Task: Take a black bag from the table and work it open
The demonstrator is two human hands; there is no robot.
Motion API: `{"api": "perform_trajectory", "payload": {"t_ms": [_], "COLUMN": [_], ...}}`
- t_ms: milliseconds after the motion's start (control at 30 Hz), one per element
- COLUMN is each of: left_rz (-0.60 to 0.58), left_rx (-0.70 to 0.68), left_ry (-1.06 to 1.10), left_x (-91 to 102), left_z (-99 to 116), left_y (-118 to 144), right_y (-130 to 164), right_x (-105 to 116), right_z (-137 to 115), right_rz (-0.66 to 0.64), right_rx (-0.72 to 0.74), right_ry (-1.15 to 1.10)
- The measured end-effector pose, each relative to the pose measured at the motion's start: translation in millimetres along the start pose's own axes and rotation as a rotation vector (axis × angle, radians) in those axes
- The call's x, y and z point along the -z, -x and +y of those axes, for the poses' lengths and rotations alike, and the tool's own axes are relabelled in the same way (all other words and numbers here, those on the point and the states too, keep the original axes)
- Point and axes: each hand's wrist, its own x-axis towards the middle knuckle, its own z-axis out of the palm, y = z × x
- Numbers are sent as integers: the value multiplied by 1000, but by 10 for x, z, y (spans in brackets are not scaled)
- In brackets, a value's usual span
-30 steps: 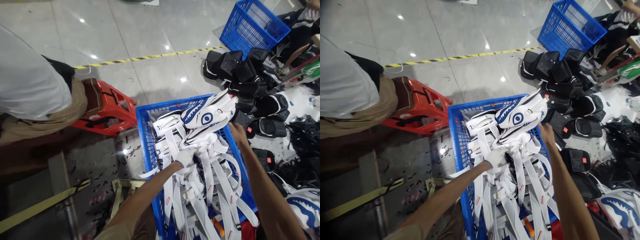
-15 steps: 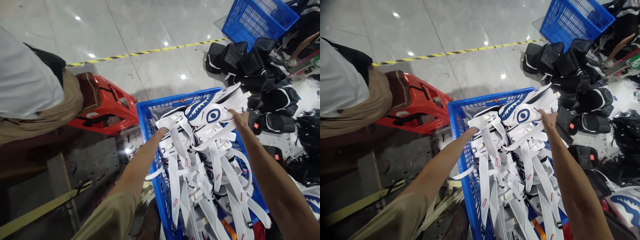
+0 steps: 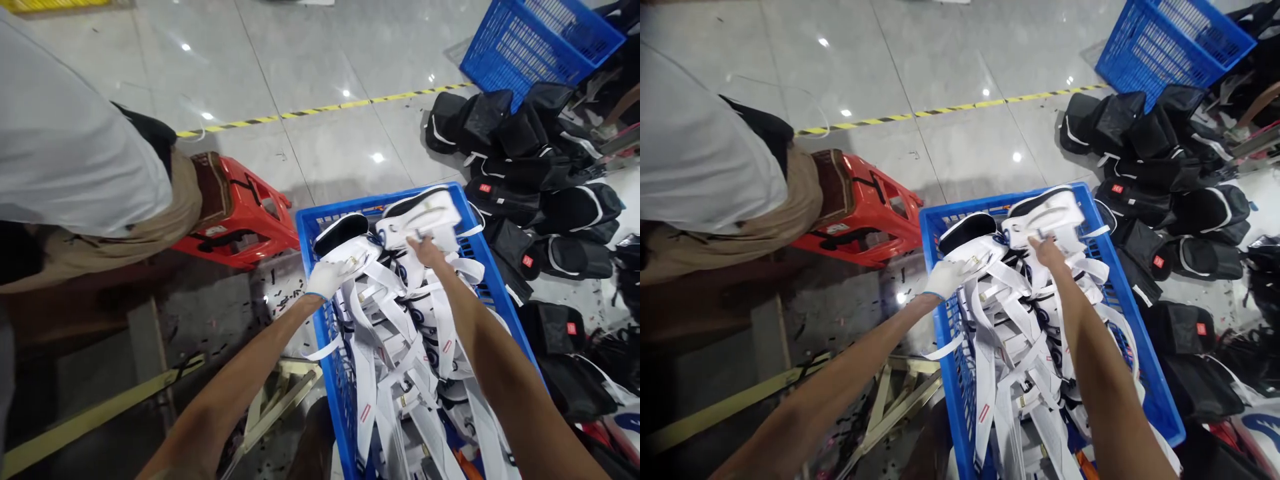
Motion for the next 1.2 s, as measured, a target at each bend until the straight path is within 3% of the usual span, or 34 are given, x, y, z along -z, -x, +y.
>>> {"api": "perform_trajectory", "payload": {"t_ms": [133, 267, 433, 567, 767, 967, 1200], "left_rz": [44, 97, 118, 122, 184, 123, 42], "left_rx": [59, 43, 62, -112, -162, -131, -71], "left_ry": [-83, -86, -62, -202, -281, -306, -241], "left_x": [149, 173, -187, -497, -579, -553, -564], "left_z": [113, 103, 38, -101, -212, -177, -236], "left_y": [-197, 36, 539, 737, 729, 704, 677], "right_y": [48, 55, 18, 55, 223, 401, 662], "right_x": [-338, -258, -79, -260, -635, -631, -812], "right_z": [17, 390, 997, 1421, 1759, 1977, 2333], "right_rz": [-124, -81, -72, -104, -216, -330, -295], "right_rx": [39, 52, -108, -201, -204, -88, -68], "right_ry": [131, 272, 250, 201, 194, 516, 441]}}
